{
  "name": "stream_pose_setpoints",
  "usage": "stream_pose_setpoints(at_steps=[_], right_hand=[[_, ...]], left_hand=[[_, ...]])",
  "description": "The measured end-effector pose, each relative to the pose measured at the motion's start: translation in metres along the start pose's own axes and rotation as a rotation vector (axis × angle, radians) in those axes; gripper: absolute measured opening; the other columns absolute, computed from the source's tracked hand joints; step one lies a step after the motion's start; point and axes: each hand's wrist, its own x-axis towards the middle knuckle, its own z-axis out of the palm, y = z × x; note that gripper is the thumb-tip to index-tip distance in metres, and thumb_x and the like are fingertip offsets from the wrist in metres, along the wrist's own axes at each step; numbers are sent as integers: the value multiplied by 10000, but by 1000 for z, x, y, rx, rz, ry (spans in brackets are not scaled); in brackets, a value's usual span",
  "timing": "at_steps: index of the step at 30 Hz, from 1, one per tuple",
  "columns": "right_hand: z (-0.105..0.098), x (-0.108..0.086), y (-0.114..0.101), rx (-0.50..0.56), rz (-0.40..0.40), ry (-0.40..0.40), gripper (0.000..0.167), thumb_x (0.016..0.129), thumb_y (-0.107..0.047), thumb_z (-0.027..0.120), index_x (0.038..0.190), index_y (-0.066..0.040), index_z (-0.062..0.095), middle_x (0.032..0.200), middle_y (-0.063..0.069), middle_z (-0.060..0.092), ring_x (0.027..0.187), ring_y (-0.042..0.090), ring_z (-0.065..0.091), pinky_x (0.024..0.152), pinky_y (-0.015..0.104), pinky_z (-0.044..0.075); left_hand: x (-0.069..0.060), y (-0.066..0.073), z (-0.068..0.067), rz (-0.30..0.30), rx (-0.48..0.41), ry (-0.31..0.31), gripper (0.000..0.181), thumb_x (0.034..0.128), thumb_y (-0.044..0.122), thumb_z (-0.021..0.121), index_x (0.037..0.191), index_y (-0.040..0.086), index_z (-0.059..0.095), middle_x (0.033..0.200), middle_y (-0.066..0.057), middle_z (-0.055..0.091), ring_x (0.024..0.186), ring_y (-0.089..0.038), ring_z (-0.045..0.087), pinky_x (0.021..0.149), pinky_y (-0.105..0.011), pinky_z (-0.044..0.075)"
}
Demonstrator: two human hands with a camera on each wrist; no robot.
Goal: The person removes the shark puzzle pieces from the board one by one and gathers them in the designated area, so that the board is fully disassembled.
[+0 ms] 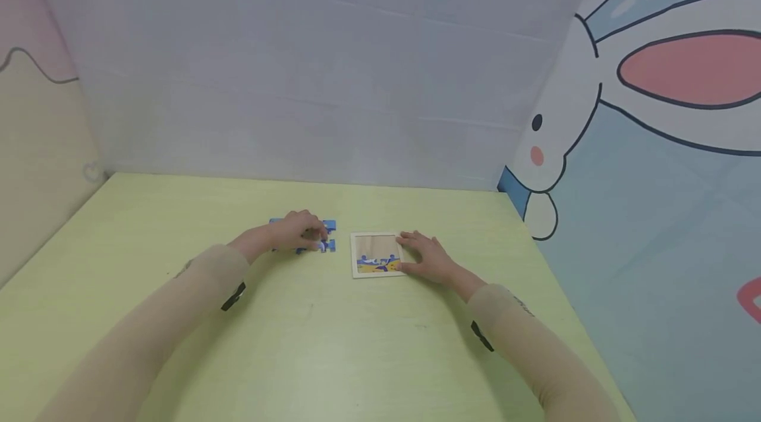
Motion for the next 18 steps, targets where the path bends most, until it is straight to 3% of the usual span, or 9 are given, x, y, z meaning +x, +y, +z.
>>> stream_pose_setpoints(at_steps=[6,11,18], right_hand=[[0,1,1,-19,-4,-2,636,883,-330,650,1421,-87,412,1505,126,329,1403,396,200,1076,650,76],[-1,1,0,-17,-5,-13,643,881,-346,649,1420,-85,413,1505,128,327,1402,401,201,1071,656,78],[-4,1,-1,-15,17,-41,651,885,-354,643,1425,-82,403,1516,131,305,1410,394,181,1077,649,68]], left_hand=[[0,1,-3,4,5,19,231,856,259,696,1075,198,654,912,76,579,920,-155,455,935,-453,307],[0,5,-6,-2,-45,65,236,847,221,713,1074,180,661,898,76,564,913,-159,441,917,-449,299],[9,29,1,9,-8,119,266,838,226,722,1091,167,667,943,46,591,959,-179,457,939,-461,284]])
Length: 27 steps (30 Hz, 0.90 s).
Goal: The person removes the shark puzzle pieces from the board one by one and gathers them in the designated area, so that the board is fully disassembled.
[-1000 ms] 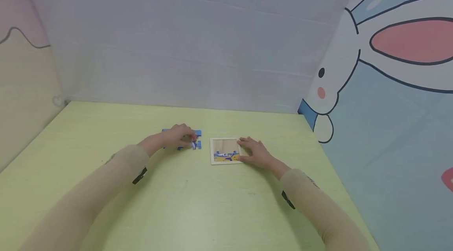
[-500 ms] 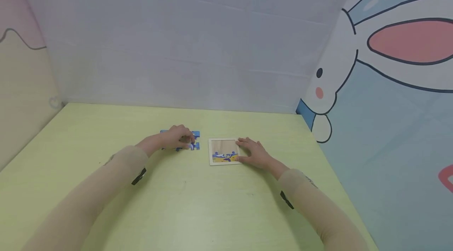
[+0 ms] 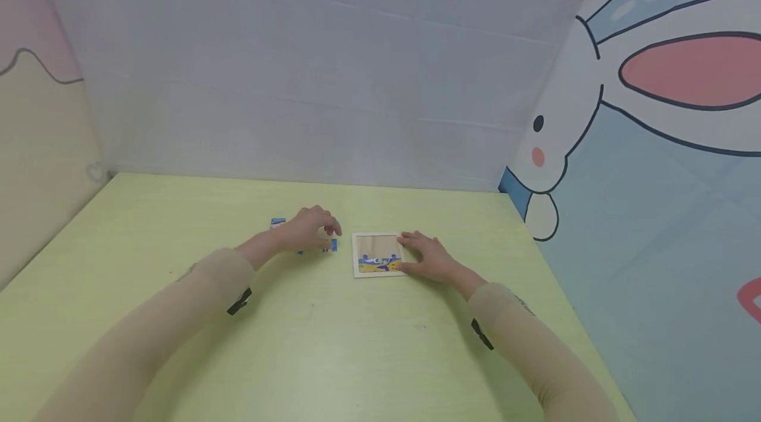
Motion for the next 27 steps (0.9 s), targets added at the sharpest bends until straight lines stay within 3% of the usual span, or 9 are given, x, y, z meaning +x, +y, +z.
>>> stream_pose_setpoints(at_steps=[6,10,14,22,27], right_hand=[[-2,-1,-1,18,12,-11,654,887,-356,640,1428,-78,399,1520,136,296,1414,394,165,1087,636,71],[-2,-1,-1,25,7,-17,655,889,-363,638,1429,-80,399,1521,133,294,1415,396,163,1083,642,73],[-2,-1,-2,37,-3,-13,650,887,-354,642,1424,-76,405,1517,139,302,1411,402,167,1074,655,70],[-2,-1,-2,47,-2,-7,613,914,-345,608,1419,-62,409,1510,153,310,1406,415,172,1069,663,69],[3,4,-9,17,40,54,602,898,-388,617,1368,-41,472,1467,165,382,1373,401,278,1060,666,128]], left_hand=[[13,29,15,24,71,-44,370,806,293,745,1153,206,651,1019,42,618,1050,-196,465,953,-482,313],[19,40,26,34,92,-80,420,777,345,763,1165,226,654,1093,42,618,1072,-185,454,970,-466,312],[22,47,31,19,94,-108,432,765,381,766,1158,237,658,1161,32,602,1084,-174,447,1016,-477,282],[22,55,31,11,97,-132,388,779,387,749,1129,233,677,1139,40,604,1068,-164,454,1008,-461,284],[22,54,32,-2,87,-129,386,780,387,746,1129,239,676,1167,41,602,1101,-171,459,1041,-481,264]])
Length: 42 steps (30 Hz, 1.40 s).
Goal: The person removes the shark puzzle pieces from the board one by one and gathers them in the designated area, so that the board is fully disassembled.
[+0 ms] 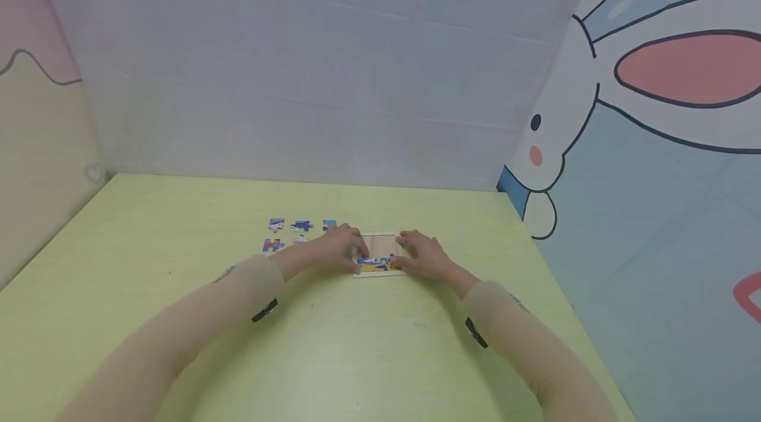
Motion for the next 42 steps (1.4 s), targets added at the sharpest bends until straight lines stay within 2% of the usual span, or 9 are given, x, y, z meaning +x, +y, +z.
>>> stream_pose_setpoints(at_steps=[6,11,17,23,33,39,42], right_hand=[[7,6,-15,-130,79,77,701,819,-537,648,1279,-20,539,1341,173,506,1238,368,460,1007,639,284],[8,7,-23,-174,120,99,743,756,-591,681,1222,-24,560,1248,149,561,1140,334,529,956,578,371],[10,6,-25,-193,146,94,725,744,-573,708,1206,-33,562,1246,142,558,1123,332,534,945,555,393],[12,7,-26,-182,145,97,748,733,-592,709,1202,-30,556,1228,129,569,1106,316,542,936,546,401],[16,9,-23,-181,125,117,769,751,-575,702,1261,-33,510,1264,135,557,1167,314,517,957,614,351],[14,8,-24,-192,120,114,786,761,-565,699,1307,-38,494,1300,148,538,1203,325,496,970,648,323],[14,8,-25,-208,120,111,782,767,-570,690,1310,-43,493,1303,147,533,1207,327,491,973,653,318]], left_hand=[[1,-3,0,15,3,-8,375,794,375,738,1135,233,674,1176,31,596,1127,-186,458,1050,-500,264],[2,-5,0,30,1,-6,373,783,364,748,1123,226,682,1155,27,603,1096,-182,470,1017,-473,302],[2,-5,1,46,3,3,387,776,372,754,1120,207,685,1116,37,623,1070,-169,492,986,-423,333],[1,-6,2,21,-25,-2,358,767,355,766,1083,202,697,1112,41,624,1092,-170,483,1004,-419,327],[2,-9,2,-3,-70,-11,341,766,333,773,1064,202,671,1090,51,601,1079,-160,454,1018,-410,314],[2,-8,1,-24,-106,-20,332,761,325,779,1045,231,635,1050,72,581,1041,-139,451,980,-388,339],[2,-7,0,-15,-146,-18,345,753,290,790,1043,226,616,997,76,584,988,-126,477,938,-355,369]])
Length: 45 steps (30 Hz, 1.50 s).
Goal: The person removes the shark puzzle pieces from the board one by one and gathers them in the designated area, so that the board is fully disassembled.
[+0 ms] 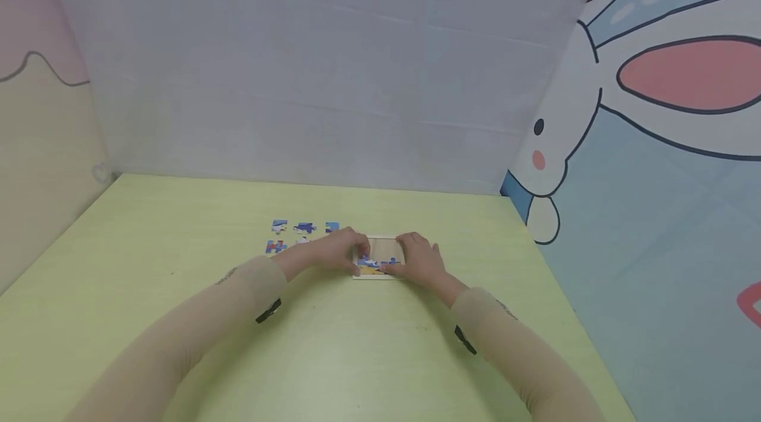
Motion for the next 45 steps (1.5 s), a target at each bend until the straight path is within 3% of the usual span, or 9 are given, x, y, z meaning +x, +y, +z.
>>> stream_pose_setpoints(at_steps=[6,12,19,22,33,45], right_hand=[[1,-2,-1,-2,-12,15,777,774,-564,685,1312,-39,490,1305,151,525,1213,333,484,966,644,327],[2,-3,-2,22,-12,15,787,775,-574,679,1325,-47,482,1328,146,507,1243,343,460,987,667,287],[2,-2,-1,9,-23,26,783,776,-568,681,1318,-38,485,1313,152,514,1204,339,486,962,643,329],[1,-3,0,10,-17,25,784,777,-567,680,1318,-36,484,1314,156,512,1211,347,480,968,653,316],[0,-5,5,23,-7,15,799,780,-579,668,1337,-41,469,1348,163,485,1262,371,434,992,684,260],[3,-5,2,51,-21,6,794,787,-564,671,1346,-42,459,1367,172,465,1282,378,410,1005,683,238]], left_hand=[[-1,-1,0,36,-72,14,296,792,185,764,1041,191,604,920,69,631,873,-95,566,837,-280,446],[-6,1,-5,64,-119,32,274,826,117,723,1075,147,614,944,50,646,901,-109,592,817,-271,474],[-9,-2,-15,144,-127,78,260,834,88,710,1079,85,621,928,31,655,909,-118,601,884,-332,449],[-13,-4,-20,132,-104,94,262,839,130,714,1082,104,618,911,59,653,903,-97,600,905,-352,434],[-47,-10,-47,37,-112,143,251,841,174,717,1067,153,610,891,68,648,915,-138,591,865,-362,459],[-96,-26,-54,-20,-203,169,238,837,175,720,1051,137,621,864,76,647,930,-167,591,899,-448,452]])
